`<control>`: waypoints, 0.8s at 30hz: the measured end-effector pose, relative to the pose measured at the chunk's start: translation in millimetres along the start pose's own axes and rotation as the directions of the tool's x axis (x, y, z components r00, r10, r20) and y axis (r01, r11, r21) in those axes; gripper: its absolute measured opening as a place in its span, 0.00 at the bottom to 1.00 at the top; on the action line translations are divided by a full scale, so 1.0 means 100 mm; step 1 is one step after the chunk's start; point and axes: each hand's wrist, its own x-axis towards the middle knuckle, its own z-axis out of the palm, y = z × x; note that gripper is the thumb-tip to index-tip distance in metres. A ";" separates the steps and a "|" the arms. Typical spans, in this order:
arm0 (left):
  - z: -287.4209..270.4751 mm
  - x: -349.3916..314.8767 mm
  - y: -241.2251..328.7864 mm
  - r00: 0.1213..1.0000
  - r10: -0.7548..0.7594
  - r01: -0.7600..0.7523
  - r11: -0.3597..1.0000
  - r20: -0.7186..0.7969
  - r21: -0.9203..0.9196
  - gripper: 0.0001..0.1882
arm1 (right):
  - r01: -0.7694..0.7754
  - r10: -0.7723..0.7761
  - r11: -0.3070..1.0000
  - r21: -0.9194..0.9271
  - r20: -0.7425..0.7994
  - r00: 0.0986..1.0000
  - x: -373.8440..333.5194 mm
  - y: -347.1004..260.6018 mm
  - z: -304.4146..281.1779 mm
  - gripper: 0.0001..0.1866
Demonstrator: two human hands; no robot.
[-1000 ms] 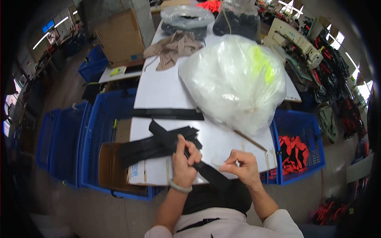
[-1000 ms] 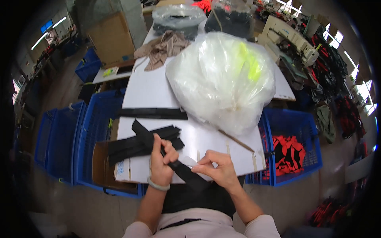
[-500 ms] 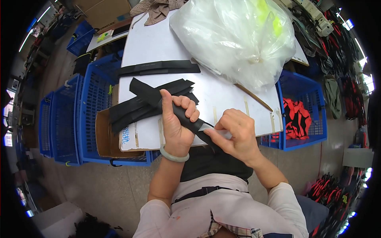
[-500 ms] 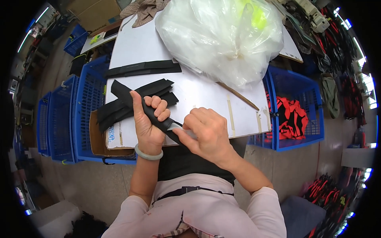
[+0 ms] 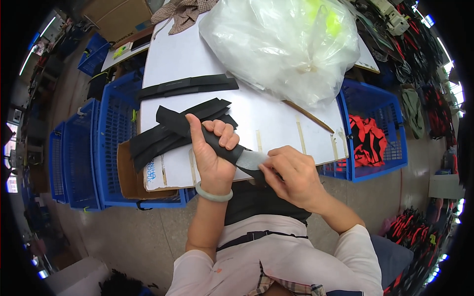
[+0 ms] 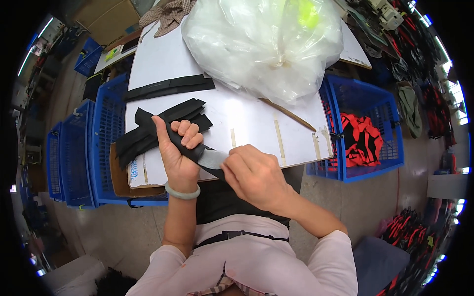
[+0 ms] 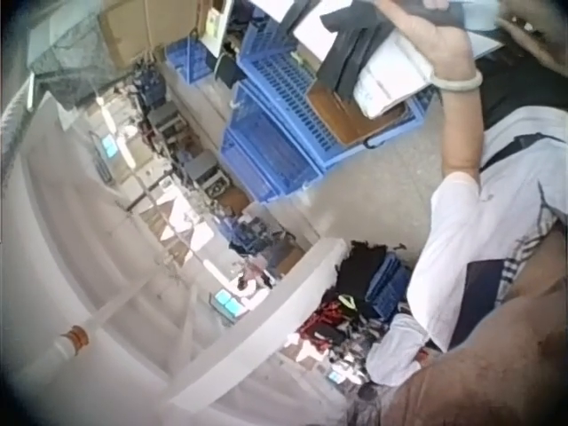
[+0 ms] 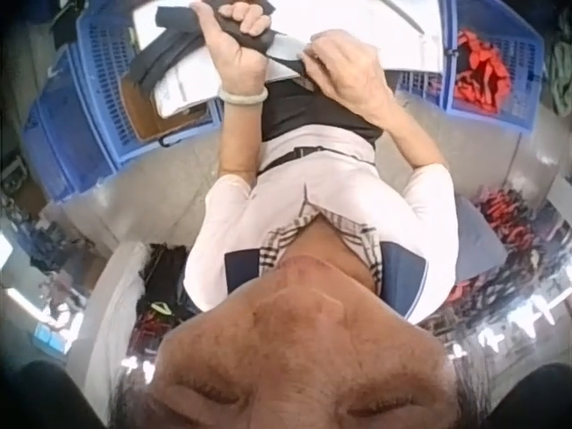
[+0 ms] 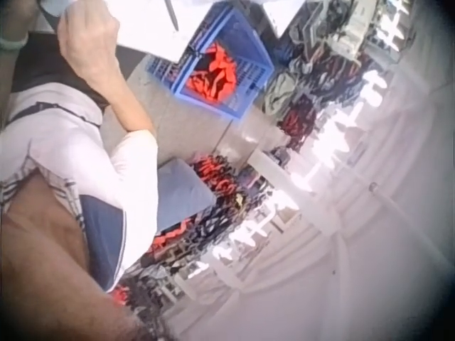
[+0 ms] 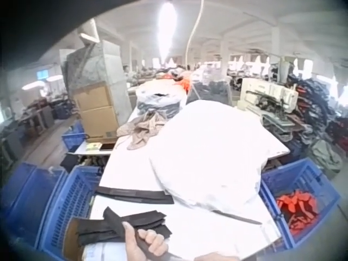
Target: The recorder is manually applying strips of adhesive tape to black nylon straps on a workshop table.
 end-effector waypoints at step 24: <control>0.00 -0.04 0.03 0.995 0.096 -0.098 0.993 0.029 0.069 0.24 | 0.043 -0.034 0.979 0.198 -0.049 0.998 0.00 -0.04 0.23 0.08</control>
